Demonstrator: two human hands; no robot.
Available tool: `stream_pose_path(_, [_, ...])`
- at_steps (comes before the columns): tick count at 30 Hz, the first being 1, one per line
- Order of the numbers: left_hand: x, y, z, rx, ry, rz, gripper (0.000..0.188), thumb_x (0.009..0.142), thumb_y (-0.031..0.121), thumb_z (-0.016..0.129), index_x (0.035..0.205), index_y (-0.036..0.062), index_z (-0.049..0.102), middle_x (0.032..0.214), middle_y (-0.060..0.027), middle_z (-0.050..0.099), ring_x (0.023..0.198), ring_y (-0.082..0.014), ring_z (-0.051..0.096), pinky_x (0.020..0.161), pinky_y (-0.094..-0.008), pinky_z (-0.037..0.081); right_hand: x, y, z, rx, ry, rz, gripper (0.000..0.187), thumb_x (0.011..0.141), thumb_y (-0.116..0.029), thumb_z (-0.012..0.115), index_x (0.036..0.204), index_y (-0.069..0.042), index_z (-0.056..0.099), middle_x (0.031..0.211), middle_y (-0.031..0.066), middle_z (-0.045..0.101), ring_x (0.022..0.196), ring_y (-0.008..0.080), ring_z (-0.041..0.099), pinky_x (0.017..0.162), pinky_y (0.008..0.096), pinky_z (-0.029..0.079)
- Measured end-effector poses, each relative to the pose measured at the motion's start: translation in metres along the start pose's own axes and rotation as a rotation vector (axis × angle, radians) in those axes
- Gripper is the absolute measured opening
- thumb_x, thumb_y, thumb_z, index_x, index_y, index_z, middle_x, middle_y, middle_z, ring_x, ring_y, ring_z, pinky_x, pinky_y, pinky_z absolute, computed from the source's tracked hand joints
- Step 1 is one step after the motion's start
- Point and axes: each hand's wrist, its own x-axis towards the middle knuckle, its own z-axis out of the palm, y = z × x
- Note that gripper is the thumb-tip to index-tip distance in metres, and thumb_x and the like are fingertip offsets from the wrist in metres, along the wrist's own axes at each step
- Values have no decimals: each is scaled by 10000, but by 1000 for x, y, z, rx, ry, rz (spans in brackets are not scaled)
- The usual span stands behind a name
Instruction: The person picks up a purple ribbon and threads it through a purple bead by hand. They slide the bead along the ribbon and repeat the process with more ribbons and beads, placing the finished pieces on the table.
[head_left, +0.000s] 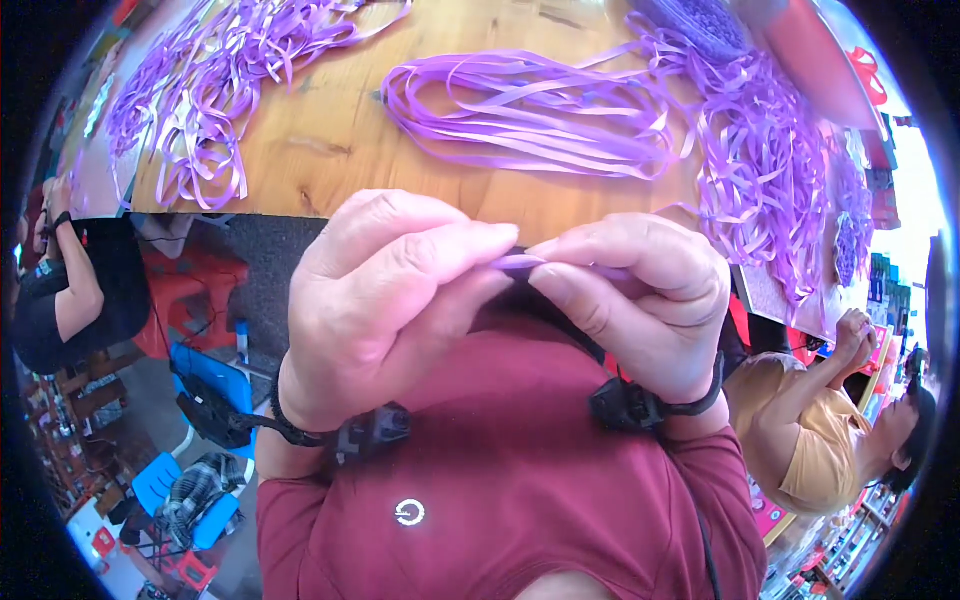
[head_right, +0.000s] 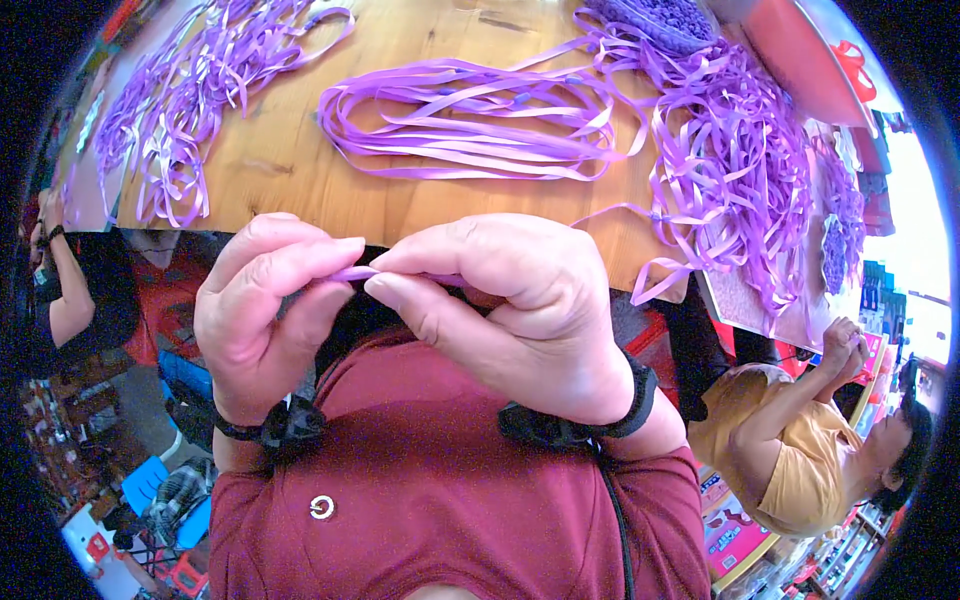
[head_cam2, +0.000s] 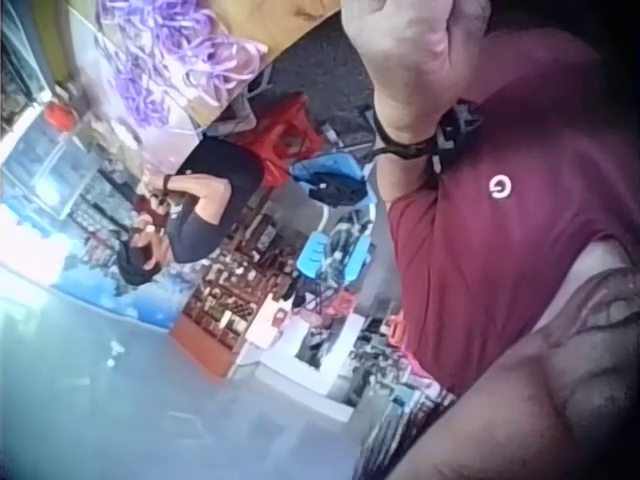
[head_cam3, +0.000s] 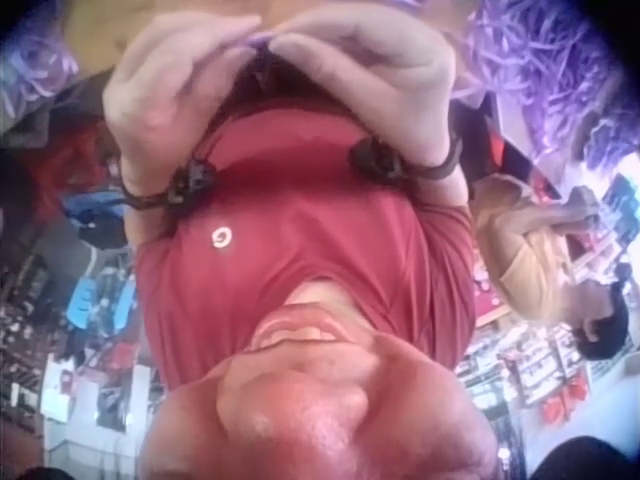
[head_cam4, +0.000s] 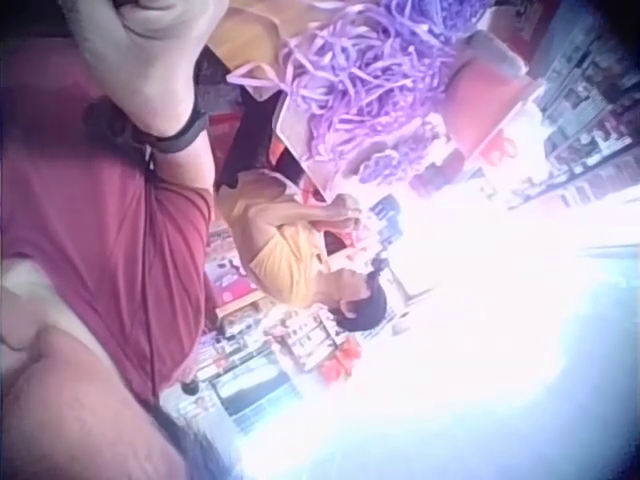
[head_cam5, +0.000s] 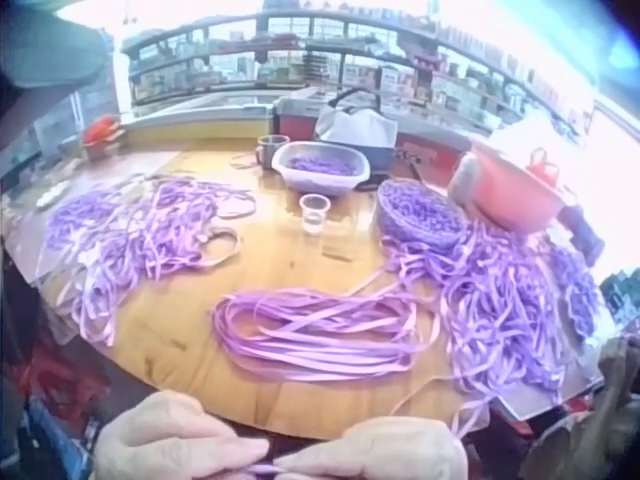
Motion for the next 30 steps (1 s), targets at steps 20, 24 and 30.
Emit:
stream_pose_path(20, [13,10,5,19,-94,-121,58,791,15,547,792,-18,593,715,-91,548,644,-198,503,624,-261,382,1,7,2,-304,79,-183,130,685,13,669,799,-7,609,664,76,574,526,155,513,467,260,396])
stream_pose_path(24, [12,9,5,-328,-205,-329,55,789,39,547,791,-6,578,674,-65,512,627,-174,485,610,-266,378,1,10,2,-103,53,-143,188,675,37,670,856,-7,640,810,90,615,663,138,591,545,223,451])
stream_pose_path(30, [11,10,5,-587,-246,-459,87,788,58,552,835,-16,555,731,-48,500,671,-125,471,623,-230,368,0,7,-8,-112,12,-153,218,654,67,657,853,-19,644,793,91,628,719,163,603,583,232,463])
